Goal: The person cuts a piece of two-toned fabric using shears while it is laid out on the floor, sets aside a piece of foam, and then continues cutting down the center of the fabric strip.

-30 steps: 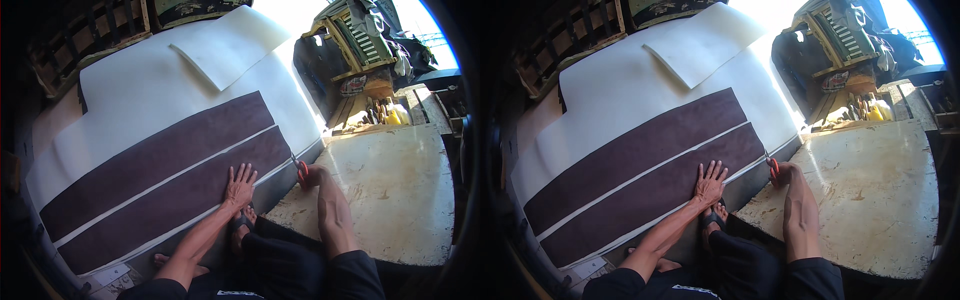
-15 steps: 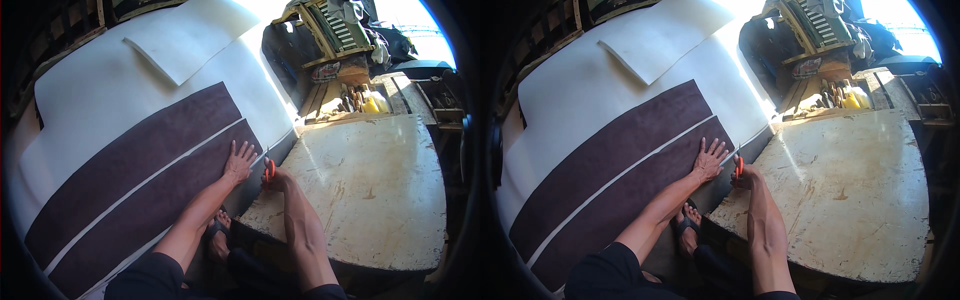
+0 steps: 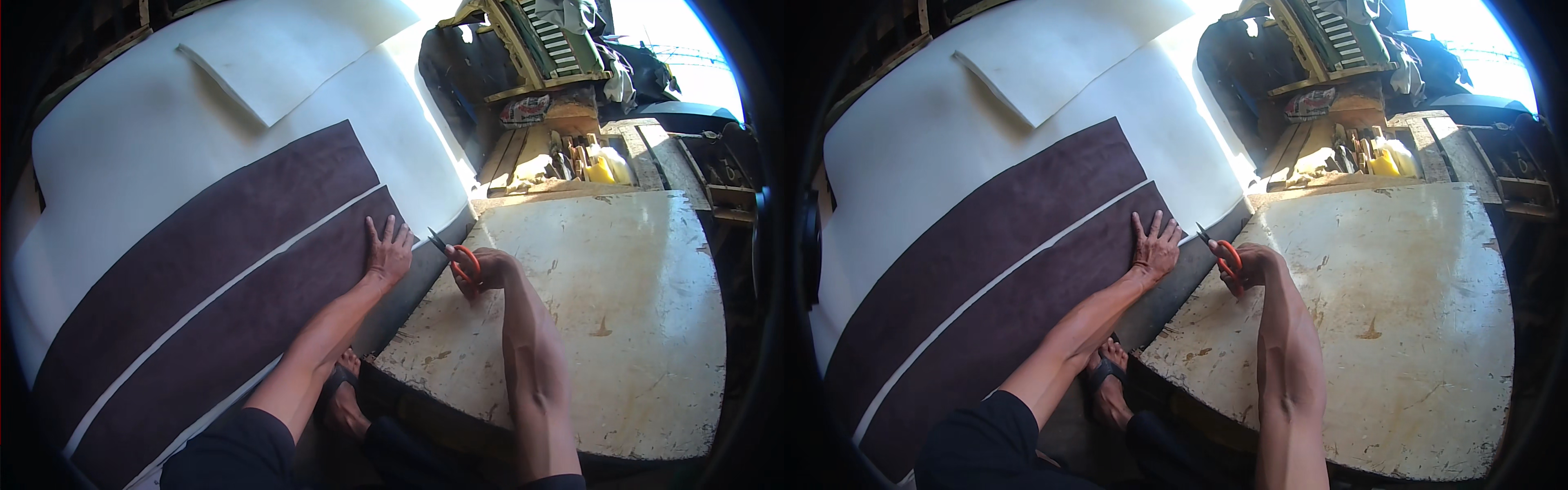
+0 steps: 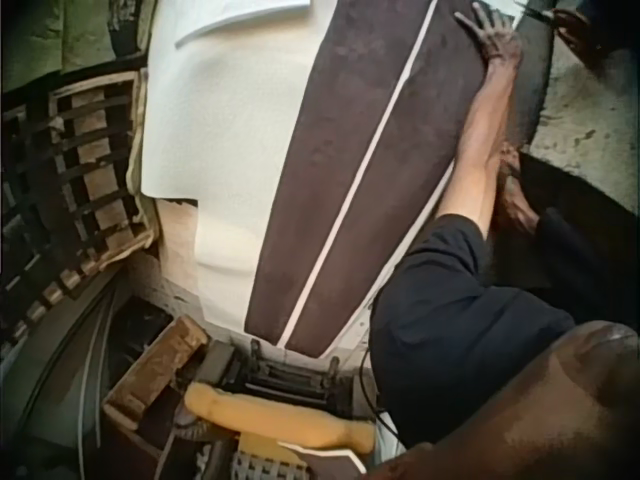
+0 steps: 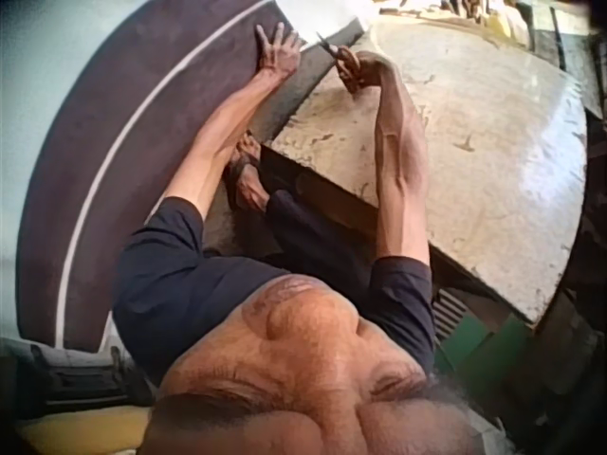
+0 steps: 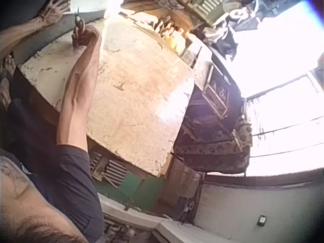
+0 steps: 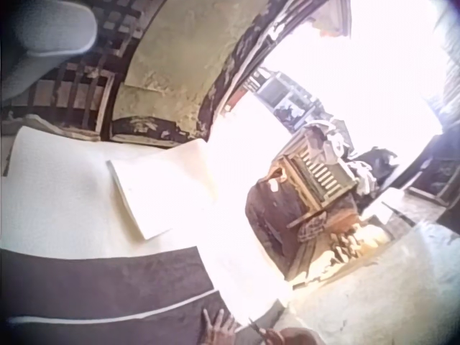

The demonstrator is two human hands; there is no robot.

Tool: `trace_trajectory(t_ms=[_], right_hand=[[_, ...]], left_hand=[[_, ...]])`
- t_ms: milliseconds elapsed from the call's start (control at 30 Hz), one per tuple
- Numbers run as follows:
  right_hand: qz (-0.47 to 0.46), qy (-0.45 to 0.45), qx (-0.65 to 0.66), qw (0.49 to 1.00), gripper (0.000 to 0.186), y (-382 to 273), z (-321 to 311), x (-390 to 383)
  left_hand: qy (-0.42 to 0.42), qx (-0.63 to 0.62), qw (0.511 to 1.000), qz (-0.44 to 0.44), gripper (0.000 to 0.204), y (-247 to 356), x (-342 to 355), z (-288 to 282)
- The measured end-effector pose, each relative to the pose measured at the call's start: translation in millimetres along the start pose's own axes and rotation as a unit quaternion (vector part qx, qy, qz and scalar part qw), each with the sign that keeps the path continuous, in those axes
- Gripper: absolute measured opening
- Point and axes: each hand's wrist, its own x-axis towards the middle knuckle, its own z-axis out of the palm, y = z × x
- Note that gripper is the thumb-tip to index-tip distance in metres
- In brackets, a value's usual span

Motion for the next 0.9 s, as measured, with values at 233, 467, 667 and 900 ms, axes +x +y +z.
trace_trajectory(t_ms=[233, 467, 667, 900], right_hand=[[0.020, -0.004, -0.132, 0.991, 0.063, -28.3, -26.5, -5.9], [0.000, 0.022, -0.163, 0.986, 0.065, -31.5, -7.0, 13.4], [-0.055, 0.039, -0.236, 0.969, 0.066, -23.7, 1.6, -3.3], [-0.096, -0.044, -0.174, 0.979, 0.048, -27.0, -1.7, 11.6]], left_hand=[[0.050, -0.112, 0.992, -0.031, 0.044, 1.4, -0.2, -12.7], [0.038, -0.152, 0.987, -0.042, 0.044, -2.9, -1.5, -17.9], [0.016, -0.168, 0.985, -0.042, 0.044, -3.9, -0.1, -19.0], [0.020, -0.233, 0.971, -0.044, 0.043, -7.3, 0.7, -30.2]])
